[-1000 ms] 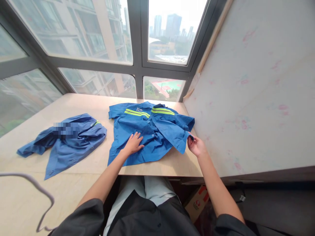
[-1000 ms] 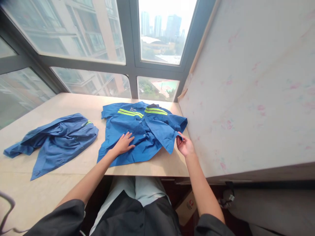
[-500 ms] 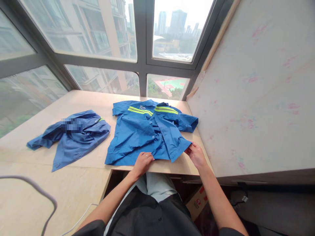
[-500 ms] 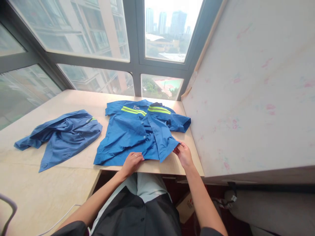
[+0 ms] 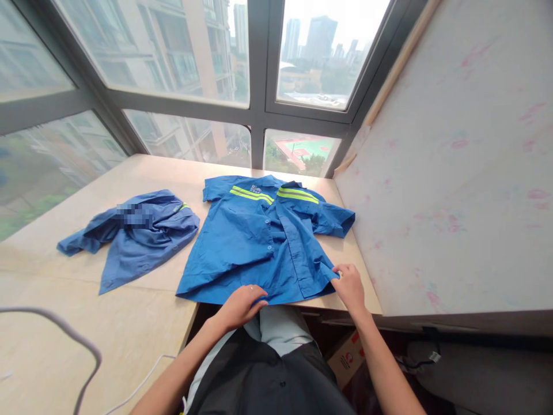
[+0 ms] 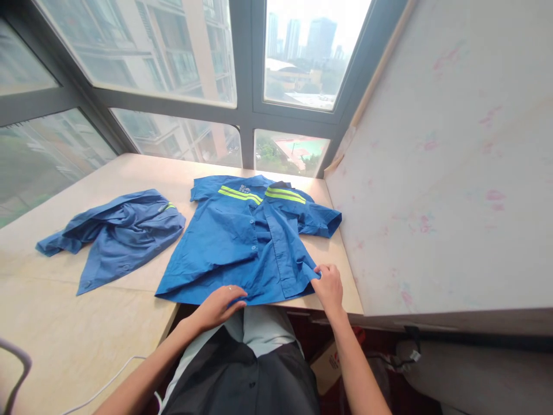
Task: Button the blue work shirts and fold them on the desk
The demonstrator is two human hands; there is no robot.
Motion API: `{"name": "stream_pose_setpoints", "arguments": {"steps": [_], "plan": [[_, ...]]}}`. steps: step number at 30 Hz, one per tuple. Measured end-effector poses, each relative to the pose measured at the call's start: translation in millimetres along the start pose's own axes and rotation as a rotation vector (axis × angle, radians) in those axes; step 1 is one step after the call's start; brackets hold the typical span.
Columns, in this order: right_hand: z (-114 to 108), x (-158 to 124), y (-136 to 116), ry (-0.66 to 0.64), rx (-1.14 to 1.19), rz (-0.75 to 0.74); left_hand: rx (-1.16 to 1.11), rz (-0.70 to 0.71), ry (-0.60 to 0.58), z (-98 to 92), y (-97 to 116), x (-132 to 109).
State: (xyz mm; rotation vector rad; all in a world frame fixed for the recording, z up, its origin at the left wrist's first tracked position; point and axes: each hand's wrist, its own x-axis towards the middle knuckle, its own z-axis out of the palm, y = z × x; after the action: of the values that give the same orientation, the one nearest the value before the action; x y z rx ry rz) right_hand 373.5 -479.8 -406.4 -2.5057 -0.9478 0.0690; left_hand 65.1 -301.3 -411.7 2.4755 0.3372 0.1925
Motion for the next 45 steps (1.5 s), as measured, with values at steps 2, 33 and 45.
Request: {"name": "stream_pose_setpoints", "arguments": {"steps": [2,33,45], "plan": [[0,2,-1,-0.027,0.012,-0.035,0.037,-0.026,0.088,-6.2,-8,6],[-3,3,-62,-0.021,0.38,-0.422,-0.612,-0.642,0.365,-117.7,-76,-10],[-7,-19,-70,-0.747,0.374,-0.686,0.095,-0.301,0.181,-45.1,-12,-13]]}}
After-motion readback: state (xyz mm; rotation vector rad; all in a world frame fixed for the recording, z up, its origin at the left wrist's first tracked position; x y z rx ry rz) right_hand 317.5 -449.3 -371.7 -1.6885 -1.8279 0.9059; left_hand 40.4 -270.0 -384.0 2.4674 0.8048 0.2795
